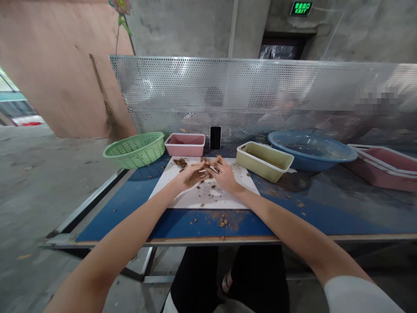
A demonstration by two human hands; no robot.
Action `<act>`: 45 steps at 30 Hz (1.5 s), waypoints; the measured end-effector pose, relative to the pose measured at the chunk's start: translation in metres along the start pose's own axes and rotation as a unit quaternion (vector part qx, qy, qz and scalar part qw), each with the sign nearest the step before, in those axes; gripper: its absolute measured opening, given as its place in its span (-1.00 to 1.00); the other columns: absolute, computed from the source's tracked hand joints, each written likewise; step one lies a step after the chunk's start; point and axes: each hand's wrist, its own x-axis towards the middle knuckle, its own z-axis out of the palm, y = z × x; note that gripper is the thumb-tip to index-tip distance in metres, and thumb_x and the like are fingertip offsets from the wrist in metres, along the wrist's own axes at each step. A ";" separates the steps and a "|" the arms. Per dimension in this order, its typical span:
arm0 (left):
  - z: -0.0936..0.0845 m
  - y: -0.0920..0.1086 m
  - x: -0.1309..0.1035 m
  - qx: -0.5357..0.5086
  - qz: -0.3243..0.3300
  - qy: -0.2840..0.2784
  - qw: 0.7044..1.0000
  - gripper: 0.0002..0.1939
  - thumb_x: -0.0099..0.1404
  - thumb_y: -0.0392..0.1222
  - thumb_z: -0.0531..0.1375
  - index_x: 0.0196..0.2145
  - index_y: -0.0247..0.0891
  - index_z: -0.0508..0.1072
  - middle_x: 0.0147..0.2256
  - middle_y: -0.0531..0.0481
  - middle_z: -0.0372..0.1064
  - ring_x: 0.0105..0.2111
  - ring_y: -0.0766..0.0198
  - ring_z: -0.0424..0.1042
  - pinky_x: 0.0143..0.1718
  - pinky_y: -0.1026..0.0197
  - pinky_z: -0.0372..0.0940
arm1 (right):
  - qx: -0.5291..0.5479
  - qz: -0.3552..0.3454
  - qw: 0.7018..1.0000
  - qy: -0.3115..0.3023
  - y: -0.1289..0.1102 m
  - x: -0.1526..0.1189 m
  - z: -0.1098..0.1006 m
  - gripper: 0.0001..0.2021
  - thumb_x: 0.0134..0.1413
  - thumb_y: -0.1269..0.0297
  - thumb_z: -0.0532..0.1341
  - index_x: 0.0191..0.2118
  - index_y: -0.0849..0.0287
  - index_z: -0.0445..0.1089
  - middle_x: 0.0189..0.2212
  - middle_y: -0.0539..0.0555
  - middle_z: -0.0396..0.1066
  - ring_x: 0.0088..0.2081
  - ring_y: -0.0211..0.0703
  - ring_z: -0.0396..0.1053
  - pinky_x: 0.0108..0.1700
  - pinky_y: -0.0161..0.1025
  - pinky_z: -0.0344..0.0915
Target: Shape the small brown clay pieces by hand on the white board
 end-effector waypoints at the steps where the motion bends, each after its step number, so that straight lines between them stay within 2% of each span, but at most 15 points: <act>1: -0.001 0.000 0.000 -0.004 -0.003 -0.001 1.000 -0.70 0.18 -0.14 0.57 -0.21 -0.33 0.67 -0.20 -0.14 0.62 -0.21 0.19 0.59 -0.07 0.13 0.48 | -0.002 -0.002 1.000 0.007 0.001 0.000 0.001 -0.77 0.45 0.07 0.26 0.00 0.05 0.58 -0.22 0.07 0.38 -0.23 -0.10 0.40 -0.08 -0.14 0.46; 4: -0.002 -0.001 0.001 0.020 0.012 0.015 1.000 -0.56 0.15 -0.19 0.58 -0.02 -0.28 0.65 -0.11 -0.15 0.63 -0.21 0.19 0.61 -0.07 0.12 0.49 | -0.020 -0.003 1.000 0.010 0.002 0.000 0.001 -0.80 0.44 0.09 0.26 -0.07 0.06 0.57 -0.22 0.07 0.38 -0.22 -0.09 0.40 -0.05 -0.12 0.45; 7: -0.002 0.000 0.001 0.049 0.032 0.031 0.998 -0.43 0.06 -0.20 0.62 0.03 -0.26 0.64 -0.06 -0.17 0.62 -0.20 0.16 0.61 -0.06 0.07 0.50 | -0.026 0.011 1.000 0.001 0.002 0.000 0.001 -0.81 0.40 0.07 0.30 -0.12 0.06 0.54 -0.24 0.06 0.37 -0.22 -0.08 0.39 -0.03 -0.11 0.45; 14: -0.004 0.003 0.001 0.081 0.044 0.021 0.995 -0.41 0.06 -0.21 0.62 0.04 -0.26 0.60 -0.10 -0.17 0.62 -0.17 0.13 0.61 -0.06 0.05 0.48 | -0.009 0.031 0.999 -0.034 0.002 0.000 0.001 -0.81 0.42 0.08 0.28 -0.08 0.04 0.58 -0.22 0.08 0.40 -0.21 -0.07 0.41 -0.05 -0.10 0.46; 18: -0.006 0.006 0.001 0.110 0.056 0.021 0.992 -0.36 0.07 -0.18 0.62 0.09 -0.25 0.58 -0.08 -0.18 0.62 -0.14 0.11 0.61 -0.05 0.06 0.47 | -0.003 0.017 0.999 -0.034 0.000 0.001 -0.002 -0.81 0.40 0.10 0.31 -0.16 0.07 0.59 -0.24 0.08 0.42 -0.21 -0.07 0.42 -0.06 -0.10 0.46; 22: -0.010 0.008 0.001 0.142 0.054 0.017 0.988 -0.30 0.04 -0.15 0.63 0.11 -0.29 0.57 -0.08 -0.23 0.62 -0.15 0.09 0.62 -0.06 0.05 0.47 | -0.008 -0.003 0.998 -0.069 0.001 0.002 -0.007 -0.83 0.36 0.10 0.35 -0.12 0.07 0.60 -0.26 0.07 0.42 -0.21 -0.07 0.42 -0.06 -0.09 0.45; 26: -0.010 0.007 0.002 0.146 0.051 0.005 0.988 -0.33 0.08 -0.11 0.62 0.11 -0.31 0.58 -0.07 -0.24 0.61 -0.15 0.10 0.60 -0.08 0.06 0.46 | -0.012 -0.008 0.997 -0.076 0.004 0.002 -0.006 -0.82 0.44 0.13 0.28 -0.16 0.07 0.59 -0.25 0.07 0.46 -0.21 -0.07 0.43 -0.06 -0.09 0.44; 30: -0.009 0.002 0.002 0.118 0.038 0.002 0.992 -0.38 0.04 -0.12 0.63 0.02 -0.31 0.59 -0.19 -0.16 0.62 -0.24 0.16 0.59 -0.14 0.10 0.43 | -0.018 -0.034 0.995 -0.097 0.004 0.001 -0.004 -0.78 0.50 0.23 0.19 -0.19 0.06 0.56 -0.20 0.10 0.51 -0.15 -0.05 0.45 0.01 -0.07 0.45; 34: -0.007 0.001 0.001 0.116 0.040 0.008 0.992 -0.34 0.02 -0.16 0.64 0.04 -0.28 0.55 -0.27 -0.10 0.62 -0.28 0.17 0.60 -0.13 0.11 0.40 | -0.046 -0.064 0.986 -0.144 0.009 0.000 -0.005 -0.75 0.48 0.34 0.14 -0.22 0.07 0.56 -0.16 0.15 0.54 -0.07 0.02 0.44 0.07 0.04 0.46; 37: -0.006 0.002 0.000 0.111 0.034 0.001 0.993 -0.32 0.03 -0.18 0.64 0.07 -0.26 0.53 -0.28 -0.10 0.63 -0.26 0.15 0.61 -0.09 0.11 0.39 | -0.053 -0.072 0.985 -0.145 0.014 0.000 -0.005 -0.71 0.45 0.38 0.12 -0.29 0.07 0.55 -0.21 0.15 0.51 -0.10 0.03 0.44 0.06 0.10 0.46; 41: -0.006 0.003 0.002 0.093 0.025 0.024 0.995 -0.34 -0.01 -0.20 0.65 0.02 -0.29 0.57 -0.24 -0.12 0.62 -0.25 0.17 0.60 -0.10 0.11 0.39 | -0.054 -0.049 0.989 -0.126 0.011 -0.001 -0.004 -0.73 0.53 0.28 0.10 -0.16 0.07 0.55 -0.17 0.15 0.47 -0.11 0.00 0.44 0.03 0.04 0.48; 45: -0.008 0.002 0.003 0.084 0.021 0.039 0.995 -0.36 -0.02 -0.18 0.65 0.01 -0.26 0.60 -0.15 -0.12 0.62 -0.22 0.19 0.58 -0.13 0.14 0.39 | -0.102 -0.029 0.990 -0.093 0.001 0.001 -0.004 -0.78 0.53 0.16 0.15 0.06 0.05 0.51 -0.11 0.16 0.44 -0.02 0.06 0.42 0.12 0.07 0.45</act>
